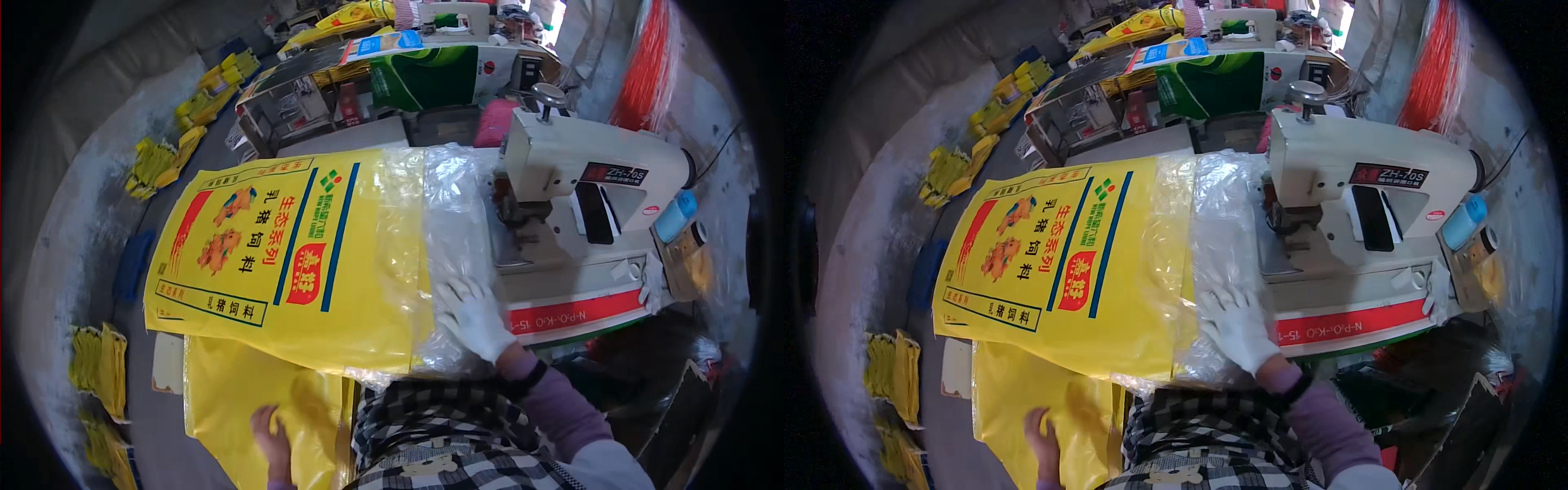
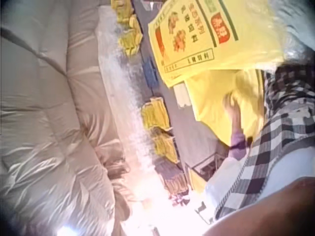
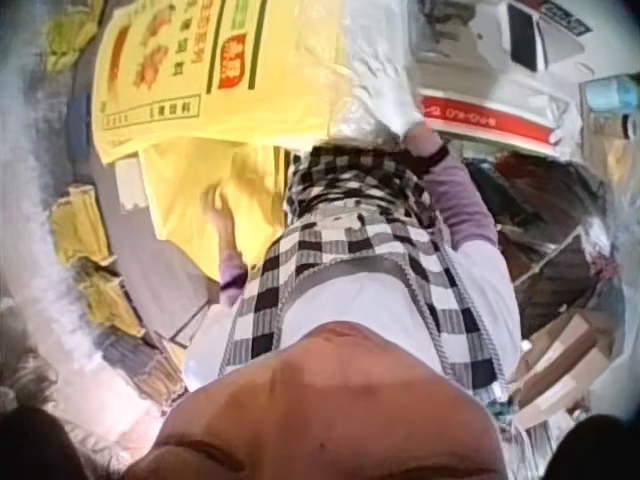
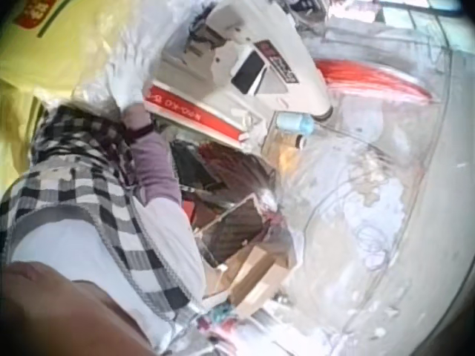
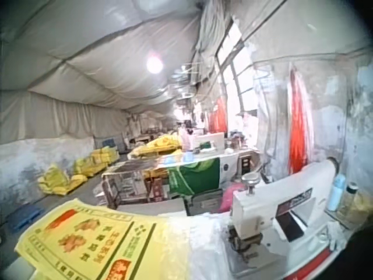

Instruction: Picking up and stacking large yellow plastic bags at a workstation.

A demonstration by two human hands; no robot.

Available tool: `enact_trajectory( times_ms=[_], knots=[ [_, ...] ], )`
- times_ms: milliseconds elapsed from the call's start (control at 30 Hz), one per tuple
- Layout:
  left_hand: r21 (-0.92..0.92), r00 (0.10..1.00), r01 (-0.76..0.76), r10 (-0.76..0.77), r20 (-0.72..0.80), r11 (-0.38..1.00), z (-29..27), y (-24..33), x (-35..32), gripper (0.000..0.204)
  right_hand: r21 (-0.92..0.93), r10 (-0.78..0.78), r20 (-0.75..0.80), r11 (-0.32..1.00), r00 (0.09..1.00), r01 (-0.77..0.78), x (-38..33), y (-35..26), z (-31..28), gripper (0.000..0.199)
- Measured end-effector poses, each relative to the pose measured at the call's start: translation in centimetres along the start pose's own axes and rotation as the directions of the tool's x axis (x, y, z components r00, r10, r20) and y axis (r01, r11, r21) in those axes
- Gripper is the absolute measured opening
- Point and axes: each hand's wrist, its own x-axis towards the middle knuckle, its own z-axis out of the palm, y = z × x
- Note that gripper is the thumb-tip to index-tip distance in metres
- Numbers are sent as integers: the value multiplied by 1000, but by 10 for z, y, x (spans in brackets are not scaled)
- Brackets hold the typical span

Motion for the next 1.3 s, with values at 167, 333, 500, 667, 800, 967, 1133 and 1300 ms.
enact_trajectory(
  times_ms=[167, 333, 500, 667, 800, 967, 1133, 1300],
  knots=[
    [-574, 960, -14, 172, 223, 818, 103, 177, 140, 33, 8, 133, -126, 991, 983, -133, -52, -18, 29, 58],
    [-572, 777, -15, 370, 509, 820, 143, 199, 215, 20, 157, 75, -46, 985, 996, -67, -32, -46, -35, 62],
    [-885, 851, 164, 391, 351, 437, 124, 223, 175, 18, 479, 241, -86, 861, 967, -172, 25, -70, -30, 64],
    [-930, 931, 356, 49, 361, 95, 130, 231, 159, 46, 916, 382, -79, 393, 921, -84, 40, -88, 7, 28],
    [-636, 881, -253, 446, 160, 729, 159, 191, 164, 61, 880, 252, -212, 469, 944, 73, 48, -107, -1, 14],
    [-767, 830, -43, 450, 329, 641, 149, 205, 178, 54, 989, 294, -70, 145, 953, 27, 47, -109, -14, 13],
    [-157, 802, -467, 491, 339, 870, 102, 214, 182, 58, 999, 257, -31, 23, 966, 27, 43, -88, 1, 12],
    [-102, 732, -535, 521, 438, 838, 54, 194, 181, 33, 934, 16, 89, 345, 996, -89, 38, -103, -2, 16]
  ],
)
